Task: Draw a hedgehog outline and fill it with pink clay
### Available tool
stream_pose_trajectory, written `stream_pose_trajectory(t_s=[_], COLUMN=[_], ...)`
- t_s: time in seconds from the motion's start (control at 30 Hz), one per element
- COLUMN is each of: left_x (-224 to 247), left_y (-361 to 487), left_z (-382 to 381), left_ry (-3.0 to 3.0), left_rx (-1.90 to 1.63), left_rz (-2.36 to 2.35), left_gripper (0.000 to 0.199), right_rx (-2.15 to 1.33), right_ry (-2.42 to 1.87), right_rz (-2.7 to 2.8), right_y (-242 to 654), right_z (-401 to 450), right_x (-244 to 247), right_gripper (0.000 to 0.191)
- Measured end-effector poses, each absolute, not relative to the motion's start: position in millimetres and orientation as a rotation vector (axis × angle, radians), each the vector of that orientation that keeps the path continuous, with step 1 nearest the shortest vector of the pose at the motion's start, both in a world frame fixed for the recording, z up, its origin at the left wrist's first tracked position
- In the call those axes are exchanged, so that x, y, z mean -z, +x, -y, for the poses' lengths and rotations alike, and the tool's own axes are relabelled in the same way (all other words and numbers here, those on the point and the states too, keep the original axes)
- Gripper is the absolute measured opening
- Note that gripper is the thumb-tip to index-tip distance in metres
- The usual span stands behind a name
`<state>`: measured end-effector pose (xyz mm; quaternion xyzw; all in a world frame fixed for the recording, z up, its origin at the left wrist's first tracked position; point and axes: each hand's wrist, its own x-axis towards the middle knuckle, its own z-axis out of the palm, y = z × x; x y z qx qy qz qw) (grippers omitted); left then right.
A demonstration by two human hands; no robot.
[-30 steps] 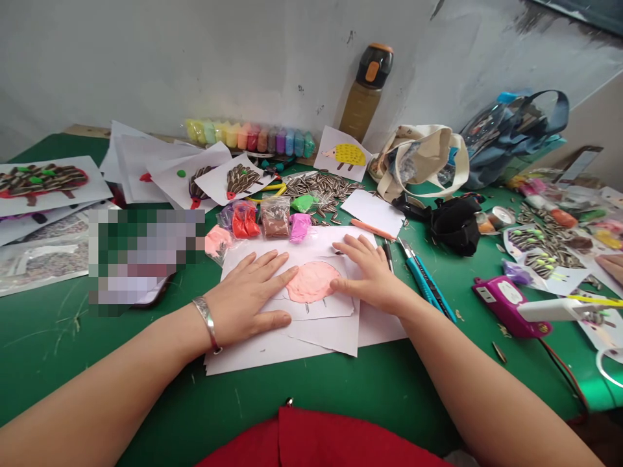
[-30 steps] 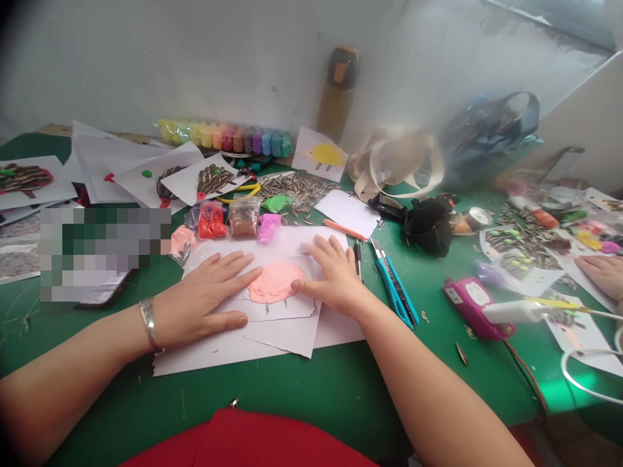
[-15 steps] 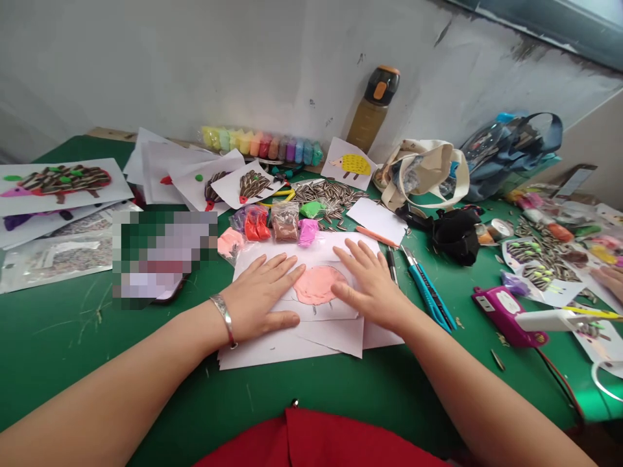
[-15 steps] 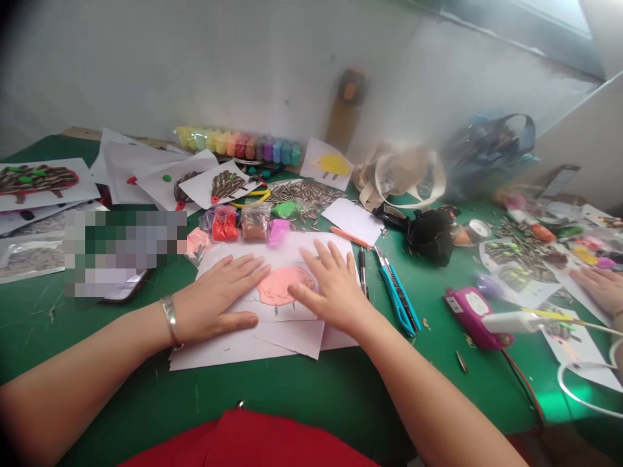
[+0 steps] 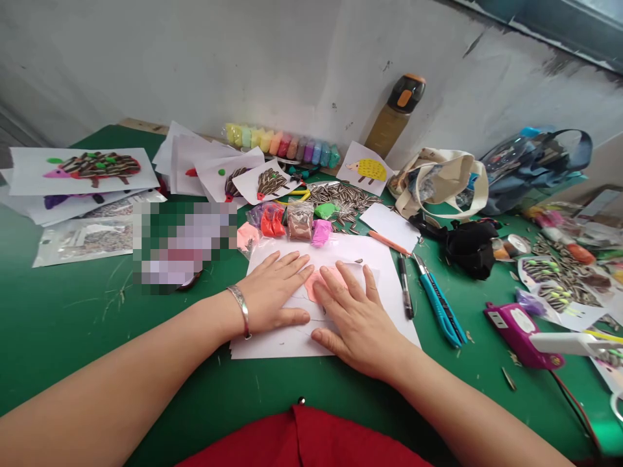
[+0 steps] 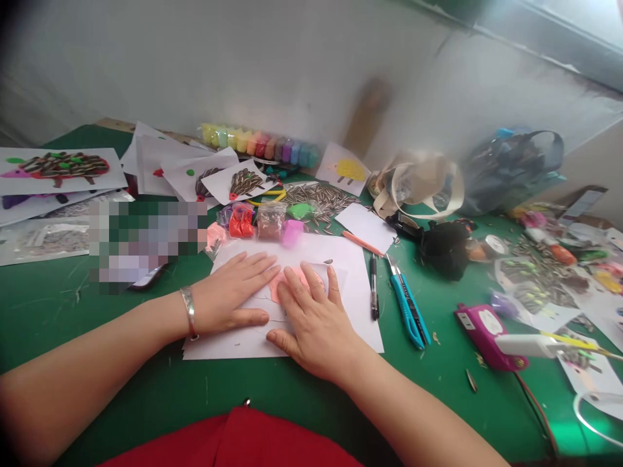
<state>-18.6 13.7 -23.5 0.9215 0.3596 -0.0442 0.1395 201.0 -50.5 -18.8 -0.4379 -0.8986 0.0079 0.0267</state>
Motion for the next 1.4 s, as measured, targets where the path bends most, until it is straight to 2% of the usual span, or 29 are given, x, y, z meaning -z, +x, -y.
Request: stream_pose_trajectory(t_s=[0.47, 0.7, 0.83, 0.93, 1.13, 1.4], left_x=[21, 20, 23, 25, 22, 19], left_y=[-18, -20, -23, -25, -25, -24], left_z=[-14, -16, -19, -20, -17, -14], left_ry=[2.613, 2.596, 2.599, 2.611, 2.621, 2.644], left_rx=[0.098, 0.118, 0.12, 0.1, 0.082, 0.05], left_rz=[-1.035, -1.022, -0.998, -0.985, -0.994, -1.024], left_gripper=[0.087, 0.085, 0.084, 0.083, 0.08, 0.077], right_rx=[-0.128, -0.218, -0.246, -0.256, -0.091, -0.206], right_ry=[-1.375, -1.473, -1.48, -1.407, -1.392, -1.464], right_rz=[2.76, 2.523, 2.218, 2.3, 2.475, 2.729], right_y=[204, 228, 227, 226, 225, 223], right_z=[45, 12, 3, 8, 15, 12], right_x=[4, -10, 1, 11, 13, 14], right_gripper=[0.073, 0.05, 0.037, 0.033, 0.038, 0.055])
